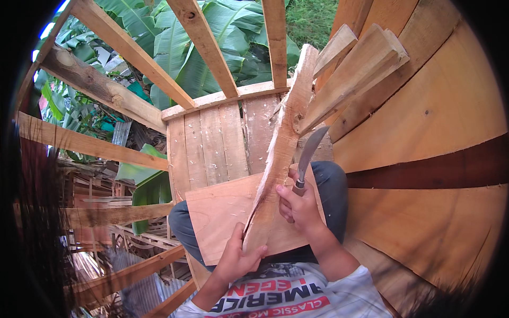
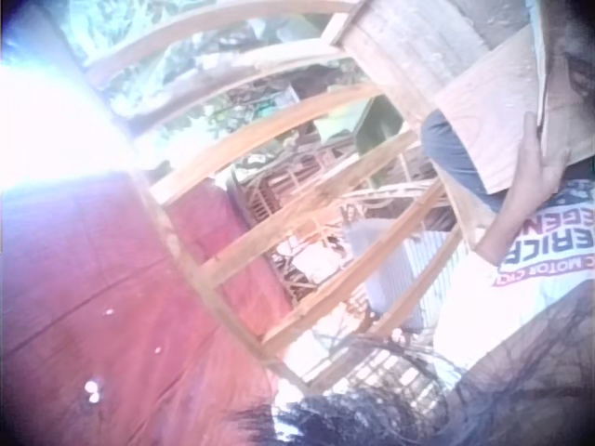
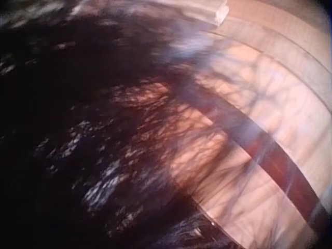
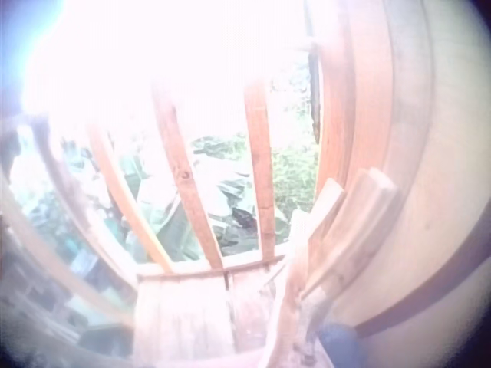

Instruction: The person is sitting cross-legged on a wooden platform, using a curved knife to shave and shape a long piece of wood. They hold the wood against a flat board on their lap and repeatedly scrape the surface to remove thin layers.

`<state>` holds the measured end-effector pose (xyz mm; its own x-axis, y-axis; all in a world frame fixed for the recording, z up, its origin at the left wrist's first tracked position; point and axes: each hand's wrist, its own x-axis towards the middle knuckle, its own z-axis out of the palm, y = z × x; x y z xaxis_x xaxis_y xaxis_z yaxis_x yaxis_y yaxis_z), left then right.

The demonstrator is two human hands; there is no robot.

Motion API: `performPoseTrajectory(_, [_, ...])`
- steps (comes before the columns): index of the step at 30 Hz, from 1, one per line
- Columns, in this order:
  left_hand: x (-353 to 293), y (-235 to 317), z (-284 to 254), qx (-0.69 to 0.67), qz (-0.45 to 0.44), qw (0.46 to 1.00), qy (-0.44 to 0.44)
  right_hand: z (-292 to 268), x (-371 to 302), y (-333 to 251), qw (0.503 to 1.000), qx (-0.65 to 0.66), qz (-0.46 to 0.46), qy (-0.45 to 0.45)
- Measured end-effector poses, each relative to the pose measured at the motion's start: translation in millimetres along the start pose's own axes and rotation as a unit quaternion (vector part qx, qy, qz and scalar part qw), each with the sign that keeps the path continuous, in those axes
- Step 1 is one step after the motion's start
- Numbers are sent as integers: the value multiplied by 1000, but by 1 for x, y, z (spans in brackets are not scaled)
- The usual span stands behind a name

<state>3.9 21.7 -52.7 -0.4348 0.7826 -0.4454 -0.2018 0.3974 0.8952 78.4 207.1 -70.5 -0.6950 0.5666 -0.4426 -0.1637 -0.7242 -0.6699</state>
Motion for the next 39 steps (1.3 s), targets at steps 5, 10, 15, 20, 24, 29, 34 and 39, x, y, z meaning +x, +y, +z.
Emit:
performPoseTrajectory(5, [-11,1,-10,-140,-93,984,-64,5,-2,3,993,-108,-21,-40])
performPoseTrajectory(10, [-13,-5,-16,-183,-19,981,-64,4,-5,-10,876,-427,-194,-114])
performPoseTrajectory(15, [-17,0,-20,-85,2,996,-3,10,-11,-21,738,-640,-199,-78])
performPoseTrajectory(20, [-24,21,-13,43,18,999,8,1,-6,-17,662,-691,-284,-53])
performPoseTrajectory(24, [-27,29,-13,139,37,990,7,-5,3,-27,600,-722,-344,-37])
performPoseTrajectory(29, [-33,22,-6,100,26,995,11,-9,12,-28,567,-712,-414,-20])
performPoseTrajectory(34, [-50,18,-1,84,49,995,-30,-33,49,-52,704,-604,-330,177])
performPoseTrajectory(39, [-49,11,-10,4,0,1000,-7,-45,30,-73,688,-637,-323,134])
